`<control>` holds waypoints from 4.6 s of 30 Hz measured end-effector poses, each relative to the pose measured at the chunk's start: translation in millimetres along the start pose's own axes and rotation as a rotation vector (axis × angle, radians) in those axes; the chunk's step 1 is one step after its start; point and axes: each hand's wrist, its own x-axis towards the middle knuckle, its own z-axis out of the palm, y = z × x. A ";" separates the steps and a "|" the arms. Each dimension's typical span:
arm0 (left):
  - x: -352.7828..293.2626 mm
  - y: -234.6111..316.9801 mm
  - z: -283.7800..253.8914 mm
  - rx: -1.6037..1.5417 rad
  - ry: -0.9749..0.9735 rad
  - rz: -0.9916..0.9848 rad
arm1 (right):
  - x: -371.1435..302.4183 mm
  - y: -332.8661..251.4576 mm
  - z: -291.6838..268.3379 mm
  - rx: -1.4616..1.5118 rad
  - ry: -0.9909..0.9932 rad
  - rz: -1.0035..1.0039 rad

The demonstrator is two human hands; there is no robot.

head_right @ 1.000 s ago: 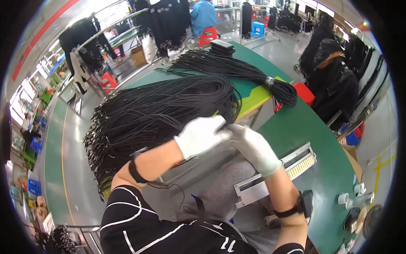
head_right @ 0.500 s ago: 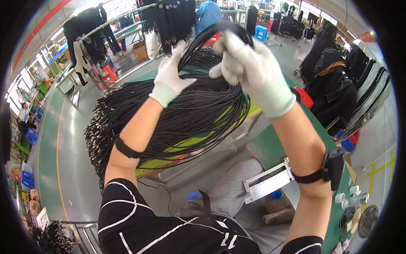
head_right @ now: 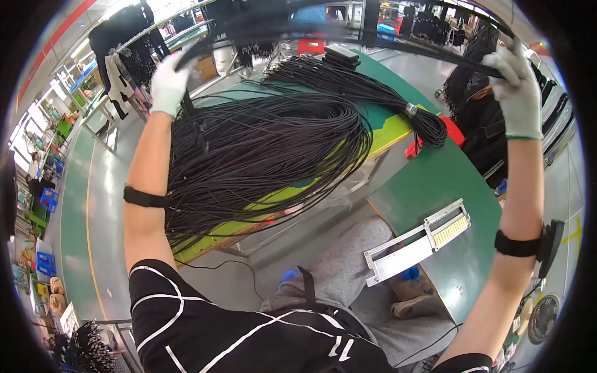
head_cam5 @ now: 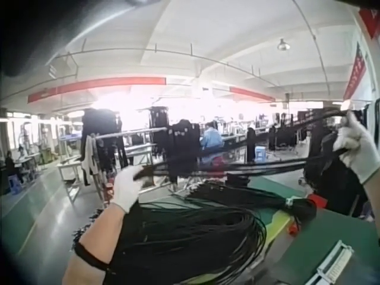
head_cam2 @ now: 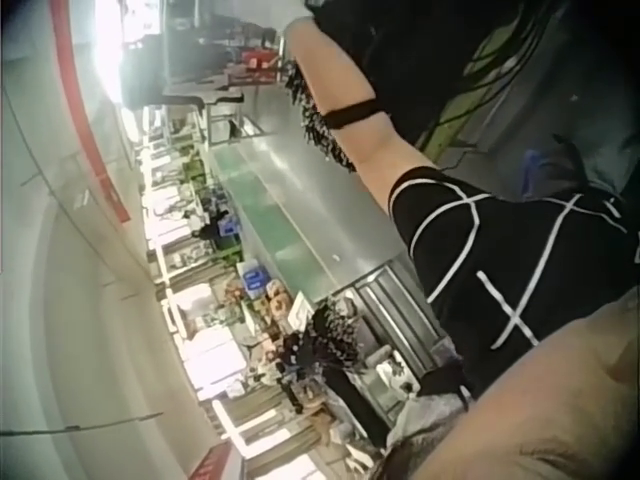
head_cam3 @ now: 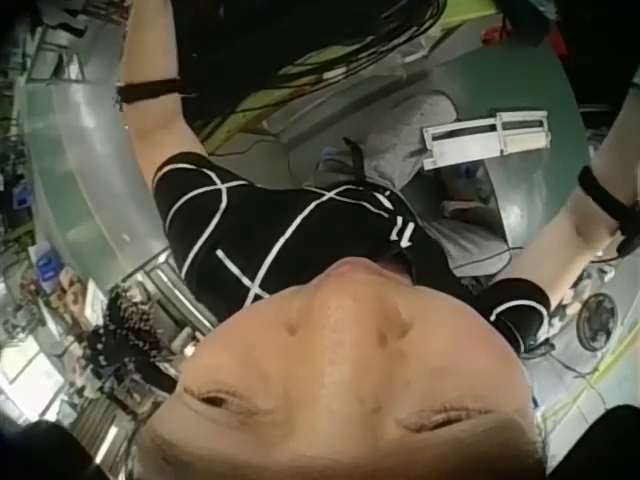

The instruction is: Insert the individual ends of a bundle of wires into a terminal jig or testing fixture.

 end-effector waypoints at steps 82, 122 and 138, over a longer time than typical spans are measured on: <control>-318.8 458.3 203.2 -0.988 -0.734 0.431 | -338.1 109.7 -220.4 -1.619 -0.139 0.378; -312.0 458.6 219.2 -1.074 -0.758 0.296 | -340.4 111.6 -180.3 -1.456 0.008 0.359; -317.1 473.3 202.2 -1.139 -0.727 0.539 | -344.3 118.4 -182.7 -1.427 -0.052 0.343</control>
